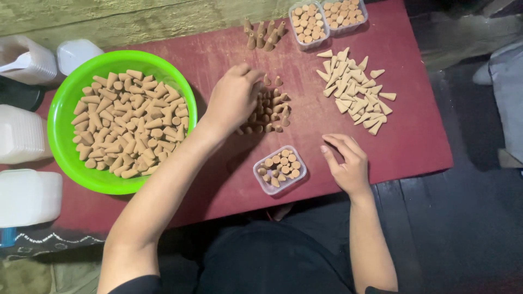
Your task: Sorting and packing incense cones into a small plastic container on a red table.
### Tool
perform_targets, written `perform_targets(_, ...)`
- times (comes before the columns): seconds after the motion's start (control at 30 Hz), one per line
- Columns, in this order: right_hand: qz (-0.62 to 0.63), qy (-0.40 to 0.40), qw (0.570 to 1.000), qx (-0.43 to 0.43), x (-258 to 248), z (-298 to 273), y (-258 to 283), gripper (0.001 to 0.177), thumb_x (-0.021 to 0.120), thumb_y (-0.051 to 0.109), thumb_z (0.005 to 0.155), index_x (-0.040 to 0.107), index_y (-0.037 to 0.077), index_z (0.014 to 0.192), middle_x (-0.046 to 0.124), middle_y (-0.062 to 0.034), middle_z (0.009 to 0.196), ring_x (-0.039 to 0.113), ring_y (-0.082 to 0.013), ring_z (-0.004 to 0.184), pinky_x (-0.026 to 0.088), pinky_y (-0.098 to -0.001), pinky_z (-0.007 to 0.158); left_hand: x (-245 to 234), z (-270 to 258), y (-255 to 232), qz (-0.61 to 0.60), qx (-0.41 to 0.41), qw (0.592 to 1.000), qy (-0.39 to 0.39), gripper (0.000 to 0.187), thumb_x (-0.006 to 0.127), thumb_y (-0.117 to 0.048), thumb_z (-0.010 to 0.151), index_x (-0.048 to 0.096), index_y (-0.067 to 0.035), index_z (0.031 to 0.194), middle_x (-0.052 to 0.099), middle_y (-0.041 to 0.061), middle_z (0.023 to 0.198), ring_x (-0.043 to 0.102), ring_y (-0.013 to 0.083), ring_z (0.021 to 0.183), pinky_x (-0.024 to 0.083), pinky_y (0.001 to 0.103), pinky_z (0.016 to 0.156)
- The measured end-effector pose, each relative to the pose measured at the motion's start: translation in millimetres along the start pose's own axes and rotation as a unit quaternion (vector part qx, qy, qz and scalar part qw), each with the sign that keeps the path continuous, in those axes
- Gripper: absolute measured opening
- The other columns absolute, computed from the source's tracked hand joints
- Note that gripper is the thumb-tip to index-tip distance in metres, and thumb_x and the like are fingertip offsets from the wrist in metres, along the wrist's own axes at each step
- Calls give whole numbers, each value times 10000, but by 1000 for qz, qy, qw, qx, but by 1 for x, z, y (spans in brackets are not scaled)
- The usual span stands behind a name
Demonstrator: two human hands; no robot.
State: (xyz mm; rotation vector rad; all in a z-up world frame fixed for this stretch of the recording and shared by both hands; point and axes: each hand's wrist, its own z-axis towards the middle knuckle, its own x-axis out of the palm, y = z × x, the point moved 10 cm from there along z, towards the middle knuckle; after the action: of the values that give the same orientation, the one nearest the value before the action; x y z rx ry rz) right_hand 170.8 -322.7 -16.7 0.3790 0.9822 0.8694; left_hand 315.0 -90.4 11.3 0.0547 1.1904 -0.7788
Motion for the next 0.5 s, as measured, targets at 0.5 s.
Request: perform_targets(0.5,67,-18,997,34,-9,-3,4,116,682,-37,1011,730,-66,1112,744,-189,1045,739,-251,957,615,-301,872,-15,3,-30,-190,-34,981,17,119,695,15,967,788,-38,1019,757,124,957,725,208,853,638,345,794)
